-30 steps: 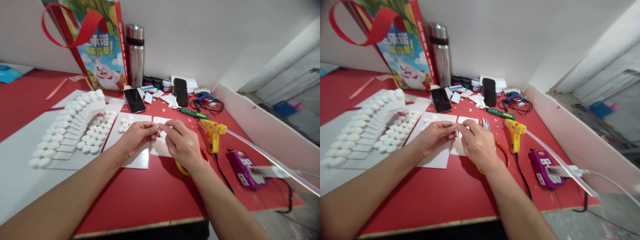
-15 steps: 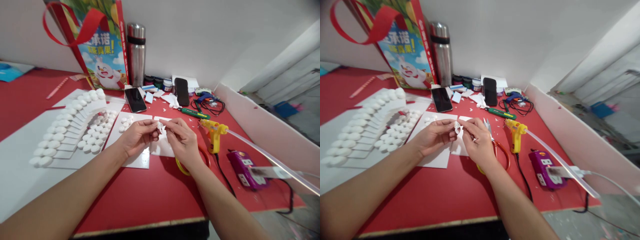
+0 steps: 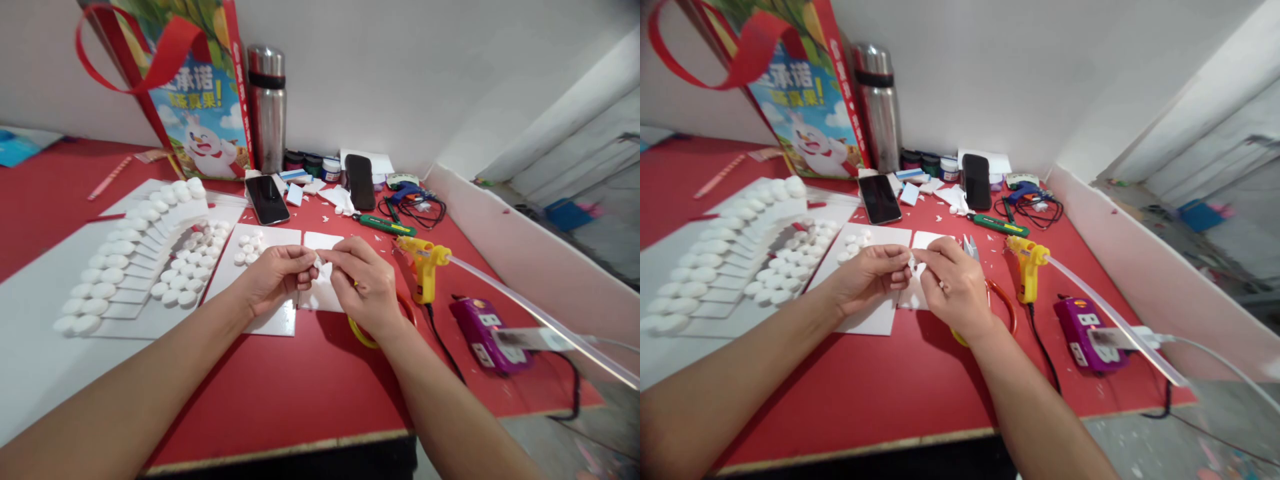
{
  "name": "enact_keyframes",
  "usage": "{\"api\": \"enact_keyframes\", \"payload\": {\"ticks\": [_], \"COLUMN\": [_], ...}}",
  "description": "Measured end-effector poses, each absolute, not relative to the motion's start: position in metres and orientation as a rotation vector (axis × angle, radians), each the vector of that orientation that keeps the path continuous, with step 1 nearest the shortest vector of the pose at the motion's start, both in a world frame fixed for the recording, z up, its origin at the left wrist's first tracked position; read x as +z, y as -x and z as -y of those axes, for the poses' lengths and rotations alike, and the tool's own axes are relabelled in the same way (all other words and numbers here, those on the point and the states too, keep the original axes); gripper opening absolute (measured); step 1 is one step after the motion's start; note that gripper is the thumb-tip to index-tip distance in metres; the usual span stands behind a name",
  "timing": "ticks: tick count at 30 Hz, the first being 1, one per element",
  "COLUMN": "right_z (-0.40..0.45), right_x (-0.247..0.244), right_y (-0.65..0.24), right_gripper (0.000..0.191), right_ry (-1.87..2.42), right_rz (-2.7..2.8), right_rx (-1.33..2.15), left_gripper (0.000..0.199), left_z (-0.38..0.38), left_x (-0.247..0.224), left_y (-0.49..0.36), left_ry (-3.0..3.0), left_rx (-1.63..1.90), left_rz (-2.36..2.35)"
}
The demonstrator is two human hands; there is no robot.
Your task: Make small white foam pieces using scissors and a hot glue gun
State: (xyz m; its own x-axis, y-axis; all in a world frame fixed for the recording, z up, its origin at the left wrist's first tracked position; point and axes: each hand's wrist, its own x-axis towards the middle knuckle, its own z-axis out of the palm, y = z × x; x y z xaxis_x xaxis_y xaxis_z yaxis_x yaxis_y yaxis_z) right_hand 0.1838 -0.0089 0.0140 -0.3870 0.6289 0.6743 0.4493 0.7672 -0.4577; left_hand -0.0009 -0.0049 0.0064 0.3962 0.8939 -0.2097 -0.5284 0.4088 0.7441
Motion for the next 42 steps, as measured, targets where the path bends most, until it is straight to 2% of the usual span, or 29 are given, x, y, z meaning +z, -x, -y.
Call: {"api": "enact_keyframes", "payload": {"ticks": [3,11,17,22,25,28,31,33,36,42], "right_z": [0.01,0.012,0.011,0.009,0.011,0.023,0.042,0.053,0.06,0.049], "right_x": [0.014,0.015,0.011,0.014,0.03,0.05,0.057,0.051,0.039,0.041], "right_y": [-0.182,-0.176,-0.175,-0.177,-0.187,-0.203,-0.218,-0.223,-0.223,-0.215], "right_gripper": [0.038,0.041,0.043,0.035,0.032,0.021,0.027,0.031,0.029,0.036], "right_ry": [0.812,0.887,0.823,0.869,1.114,1.564,1.996,2.063,2.103,2.354], "right_rz": [2.036,1.802,1.842,1.866,1.869,2.056,2.354,2.484,2.545,2.43], "right_rx": [0.285,0.639,0.589,0.566,0.51,0.222,-0.068,-0.189,-0.168,0.083], "left_gripper": [0.022,0.014,0.013,0.018,0.02,0.022,0.02,0.021,0.024,0.028], "left_z": [0.004,0.002,0.003,0.004,0.005,0.006,0.006,0.007,0.009,0.011], "left_x": [0.006,0.01,0.008,0.008,0.01,0.011,0.012,0.012,0.013,0.013], "left_y": [0.002,0.004,0.003,0.001,0.0,0.0,0.001,0.0,-0.002,-0.005], "left_ry": [-0.605,-0.486,-0.479,-0.514,-0.585,-0.662,-0.75,-0.79,-0.795,-0.715], "left_rx": [0.989,1.023,1.042,1.029,1.057,1.087,1.099,1.108,1.139,1.112], "left_rz": [-0.645,-0.589,-0.597,-0.603,-0.658,-0.708,-0.725,-0.731,-0.723,-0.712]}}
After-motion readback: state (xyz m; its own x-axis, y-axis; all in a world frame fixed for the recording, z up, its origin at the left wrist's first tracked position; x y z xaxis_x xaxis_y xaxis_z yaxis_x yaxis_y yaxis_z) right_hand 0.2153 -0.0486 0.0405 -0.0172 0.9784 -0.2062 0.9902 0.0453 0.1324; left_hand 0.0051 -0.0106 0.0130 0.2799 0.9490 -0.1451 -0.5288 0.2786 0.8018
